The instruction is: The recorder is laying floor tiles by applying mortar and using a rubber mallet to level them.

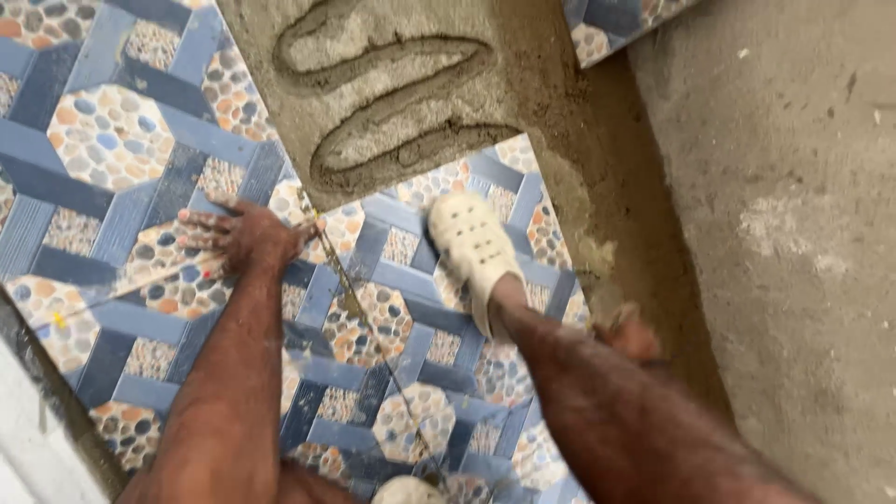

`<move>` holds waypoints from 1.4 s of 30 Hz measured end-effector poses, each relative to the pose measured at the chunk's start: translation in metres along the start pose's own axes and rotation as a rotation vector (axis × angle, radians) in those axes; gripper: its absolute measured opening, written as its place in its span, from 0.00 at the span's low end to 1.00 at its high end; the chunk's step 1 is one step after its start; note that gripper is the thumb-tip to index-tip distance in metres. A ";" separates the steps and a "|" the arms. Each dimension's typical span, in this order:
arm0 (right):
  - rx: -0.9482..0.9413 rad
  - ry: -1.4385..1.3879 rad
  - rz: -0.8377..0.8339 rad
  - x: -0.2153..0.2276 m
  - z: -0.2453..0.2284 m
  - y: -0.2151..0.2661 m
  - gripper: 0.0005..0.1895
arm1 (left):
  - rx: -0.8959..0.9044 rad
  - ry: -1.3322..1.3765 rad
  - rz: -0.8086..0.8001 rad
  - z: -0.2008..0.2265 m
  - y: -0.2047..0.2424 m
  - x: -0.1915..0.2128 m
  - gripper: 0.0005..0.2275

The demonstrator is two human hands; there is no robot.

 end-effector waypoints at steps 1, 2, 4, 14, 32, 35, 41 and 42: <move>0.030 0.024 0.007 -0.019 0.010 0.006 0.29 | -0.001 0.008 0.008 0.005 0.005 0.005 0.71; 0.052 0.051 0.005 -0.041 0.022 0.021 0.29 | 0.008 -0.013 0.001 0.004 0.012 0.007 0.71; 0.107 0.102 0.018 -0.066 0.022 0.044 0.30 | 0.012 -0.018 0.006 -0.004 0.005 0.002 0.70; 0.297 0.355 0.191 0.088 -0.124 -0.041 0.32 | 0.035 -0.081 0.003 -0.020 -0.039 -0.027 0.71; 0.469 0.658 1.127 0.495 -0.412 -0.185 0.50 | -0.082 -0.110 0.223 0.003 -0.020 0.002 0.65; 0.487 0.600 1.124 0.507 -0.426 -0.148 0.39 | -0.153 -0.149 0.196 0.039 -0.004 0.040 0.55; 0.716 -0.103 0.481 0.537 -0.440 -0.283 0.29 | -0.307 0.166 0.428 0.092 -0.002 0.130 0.19; 0.613 0.061 0.351 0.541 -0.424 -0.342 0.26 | -0.293 0.246 0.437 0.098 0.000 0.146 0.13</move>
Point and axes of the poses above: each hand's wrist, its own y-axis away from the middle knuckle, its own x-axis out of the back of the hand, z = x × y, the point moved 8 cm from there along -y, towards the middle knuckle, and after that the axes turned 2 degrees about -z, right-handed, at the moved point
